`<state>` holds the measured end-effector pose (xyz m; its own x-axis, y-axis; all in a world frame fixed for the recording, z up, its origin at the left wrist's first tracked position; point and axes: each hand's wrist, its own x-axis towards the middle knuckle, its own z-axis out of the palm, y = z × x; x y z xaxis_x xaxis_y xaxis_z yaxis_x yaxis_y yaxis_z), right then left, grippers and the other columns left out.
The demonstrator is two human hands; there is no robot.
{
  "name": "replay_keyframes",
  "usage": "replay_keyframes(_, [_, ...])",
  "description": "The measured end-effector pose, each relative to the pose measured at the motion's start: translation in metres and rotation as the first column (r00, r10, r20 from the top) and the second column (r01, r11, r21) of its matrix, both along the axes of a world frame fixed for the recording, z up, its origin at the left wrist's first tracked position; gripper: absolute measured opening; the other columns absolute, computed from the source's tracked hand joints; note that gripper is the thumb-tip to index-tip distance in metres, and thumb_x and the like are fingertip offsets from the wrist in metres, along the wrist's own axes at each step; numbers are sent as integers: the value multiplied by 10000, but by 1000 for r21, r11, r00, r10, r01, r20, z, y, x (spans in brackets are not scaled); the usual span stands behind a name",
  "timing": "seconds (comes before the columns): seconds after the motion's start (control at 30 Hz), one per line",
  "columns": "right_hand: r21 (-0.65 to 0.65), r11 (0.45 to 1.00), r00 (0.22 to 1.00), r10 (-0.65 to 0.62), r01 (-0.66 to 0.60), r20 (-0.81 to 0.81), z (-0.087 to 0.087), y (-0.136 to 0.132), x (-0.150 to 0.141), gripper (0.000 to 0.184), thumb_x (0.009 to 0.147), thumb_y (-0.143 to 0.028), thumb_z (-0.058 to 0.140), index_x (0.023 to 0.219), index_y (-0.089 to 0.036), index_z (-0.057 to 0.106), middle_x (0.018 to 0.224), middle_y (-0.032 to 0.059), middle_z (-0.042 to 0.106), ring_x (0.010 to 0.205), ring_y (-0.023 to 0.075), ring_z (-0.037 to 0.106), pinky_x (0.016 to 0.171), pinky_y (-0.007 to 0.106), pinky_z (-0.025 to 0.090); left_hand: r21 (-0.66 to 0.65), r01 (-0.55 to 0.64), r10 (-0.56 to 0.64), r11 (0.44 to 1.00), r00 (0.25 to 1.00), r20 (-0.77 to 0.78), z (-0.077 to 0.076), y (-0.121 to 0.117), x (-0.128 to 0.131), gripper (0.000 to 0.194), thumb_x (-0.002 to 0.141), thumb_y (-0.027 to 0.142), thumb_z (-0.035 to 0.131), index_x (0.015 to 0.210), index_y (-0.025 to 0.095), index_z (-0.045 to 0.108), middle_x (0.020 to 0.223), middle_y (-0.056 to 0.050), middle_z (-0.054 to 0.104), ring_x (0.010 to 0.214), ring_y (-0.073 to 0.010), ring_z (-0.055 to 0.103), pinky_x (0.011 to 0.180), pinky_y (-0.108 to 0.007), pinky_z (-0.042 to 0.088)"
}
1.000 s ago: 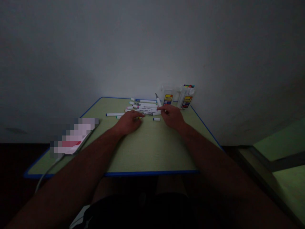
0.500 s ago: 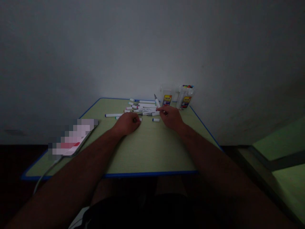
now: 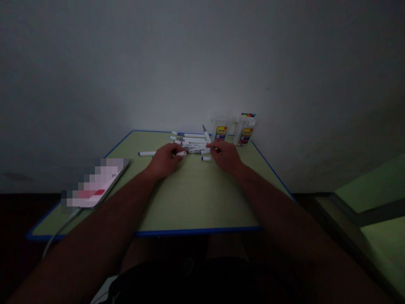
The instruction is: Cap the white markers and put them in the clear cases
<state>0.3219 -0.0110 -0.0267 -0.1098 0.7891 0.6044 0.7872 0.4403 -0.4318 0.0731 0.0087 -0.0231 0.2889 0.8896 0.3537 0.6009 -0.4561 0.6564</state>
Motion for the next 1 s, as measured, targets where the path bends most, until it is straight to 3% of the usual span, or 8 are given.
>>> replay_keyframes(0.23, [4, 999, 999, 38, -38, -2, 0, -1, -1, 283, 875, -140, 592, 1038, -231, 805, 1005, 49, 789, 812, 183, 697, 877, 354, 535, -25, 11, -8, 1000, 992, 124, 5, -3, 0, 122, 764, 189, 653, 884, 193, 632, 963, -65, 718, 850, -204, 630, 850, -379, 509])
replay_keyframes(0.43, [-26, 999, 999, 43, -43, -4, 1, -2, -3, 277, 877, -136, 596, 1029, -241, 804, 1043, 48, 788, 881, 191, 705, 913, 365, 527, -19, -7, 9, 1000, 994, 107, 7, -3, 0, 137, 742, 148, 643, 864, 205, 619, 930, -44, 711, 859, -199, 636, 856, -369, 509])
replay_keyframes(1.0, [-12, 999, 999, 52, -52, 15, 0, -2, -2, 273, 881, -136, 600, 1041, -229, 801, 1017, 55, 787, 842, 189, 696, 879, 356, 538, -11, 30, -27, 999, 984, 174, 0, 2, -2, 153, 736, 168, 656, 878, 202, 612, 996, -67, 726, 898, -199, 648, 883, -376, 508])
